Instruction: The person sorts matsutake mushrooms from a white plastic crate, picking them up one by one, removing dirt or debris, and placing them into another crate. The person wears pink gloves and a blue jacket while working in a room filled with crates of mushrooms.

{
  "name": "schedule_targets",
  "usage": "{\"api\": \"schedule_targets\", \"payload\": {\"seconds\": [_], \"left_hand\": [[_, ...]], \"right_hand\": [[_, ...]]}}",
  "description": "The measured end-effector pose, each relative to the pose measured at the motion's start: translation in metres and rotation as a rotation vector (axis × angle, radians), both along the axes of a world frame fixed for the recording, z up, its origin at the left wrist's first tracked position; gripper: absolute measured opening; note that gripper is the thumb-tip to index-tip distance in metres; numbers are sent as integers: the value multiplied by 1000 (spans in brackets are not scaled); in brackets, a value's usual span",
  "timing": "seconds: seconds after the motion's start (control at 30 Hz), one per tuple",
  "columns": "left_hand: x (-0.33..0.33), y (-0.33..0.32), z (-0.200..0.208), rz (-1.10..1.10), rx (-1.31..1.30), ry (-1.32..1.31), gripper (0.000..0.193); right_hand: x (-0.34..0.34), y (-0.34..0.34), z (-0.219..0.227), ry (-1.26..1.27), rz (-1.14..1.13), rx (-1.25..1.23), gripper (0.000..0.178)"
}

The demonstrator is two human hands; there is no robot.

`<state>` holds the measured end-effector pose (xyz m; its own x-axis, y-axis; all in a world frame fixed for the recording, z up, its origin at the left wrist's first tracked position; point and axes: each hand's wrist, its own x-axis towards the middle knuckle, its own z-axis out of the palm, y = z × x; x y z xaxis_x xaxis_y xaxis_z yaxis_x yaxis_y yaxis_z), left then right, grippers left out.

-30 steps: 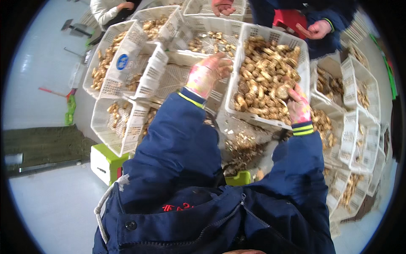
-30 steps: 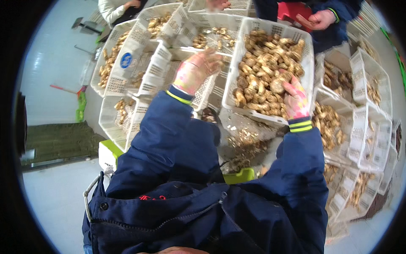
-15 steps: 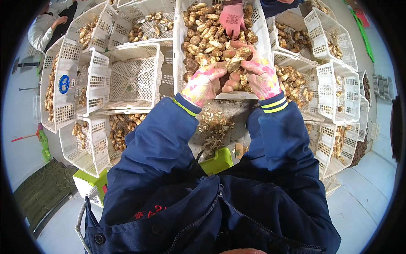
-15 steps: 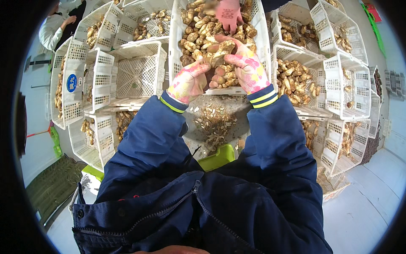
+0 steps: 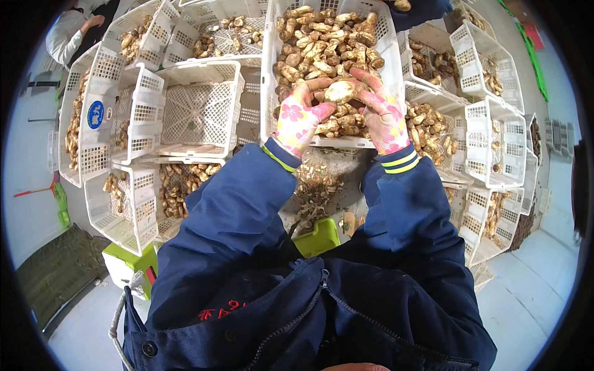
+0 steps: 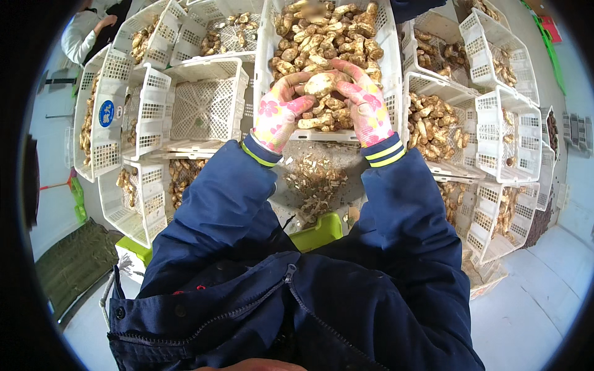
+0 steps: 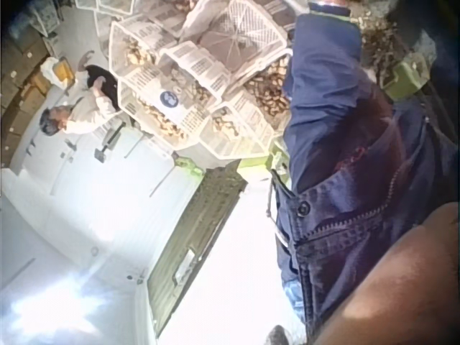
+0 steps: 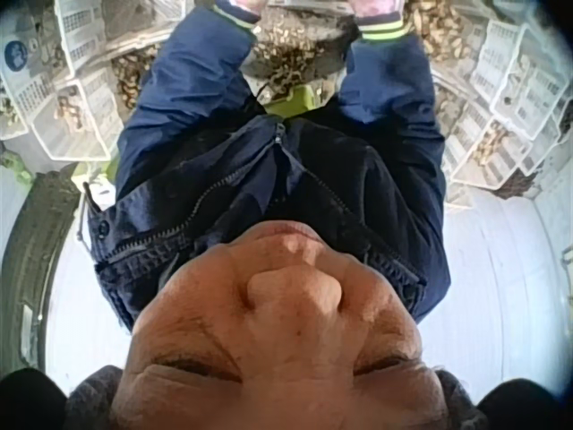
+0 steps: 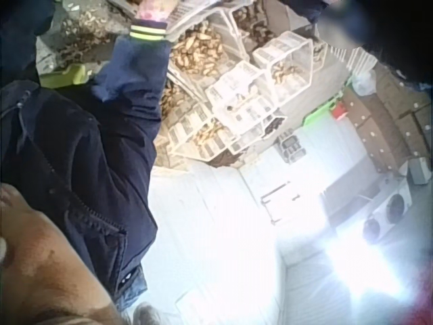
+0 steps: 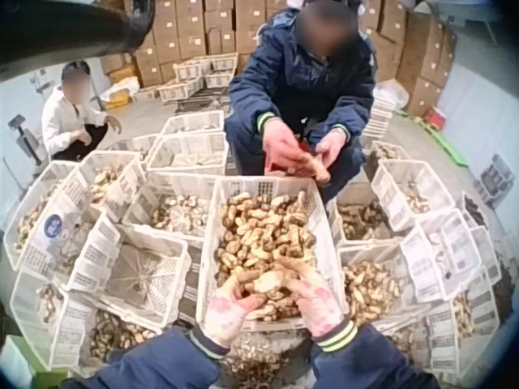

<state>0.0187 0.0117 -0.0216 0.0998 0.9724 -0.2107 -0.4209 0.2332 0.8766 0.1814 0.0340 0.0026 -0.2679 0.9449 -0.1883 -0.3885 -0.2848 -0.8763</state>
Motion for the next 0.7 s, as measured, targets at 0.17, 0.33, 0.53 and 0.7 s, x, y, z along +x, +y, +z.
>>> {"api": "schedule_targets", "payload": {"seconds": [0.17, 0.33, 0.53, 0.7], "left_hand": [[-3, 0, -5, -109, -16, 69, 33], [-3, -3, 1, -160, -108, 27, 33], [2, -2, 8, -40, -17, 110, 21], [-2, -4, 0, 6, 209, 556, 21]], "right_hand": [[12, 7, -17, -127, -28, 176, 42], [15, 5, 0, -314, 50, 298, 43], [15, 7, -10, -401, -20, 175, 40], [9, 6, -25, -165, 87, -127, 41]]}}
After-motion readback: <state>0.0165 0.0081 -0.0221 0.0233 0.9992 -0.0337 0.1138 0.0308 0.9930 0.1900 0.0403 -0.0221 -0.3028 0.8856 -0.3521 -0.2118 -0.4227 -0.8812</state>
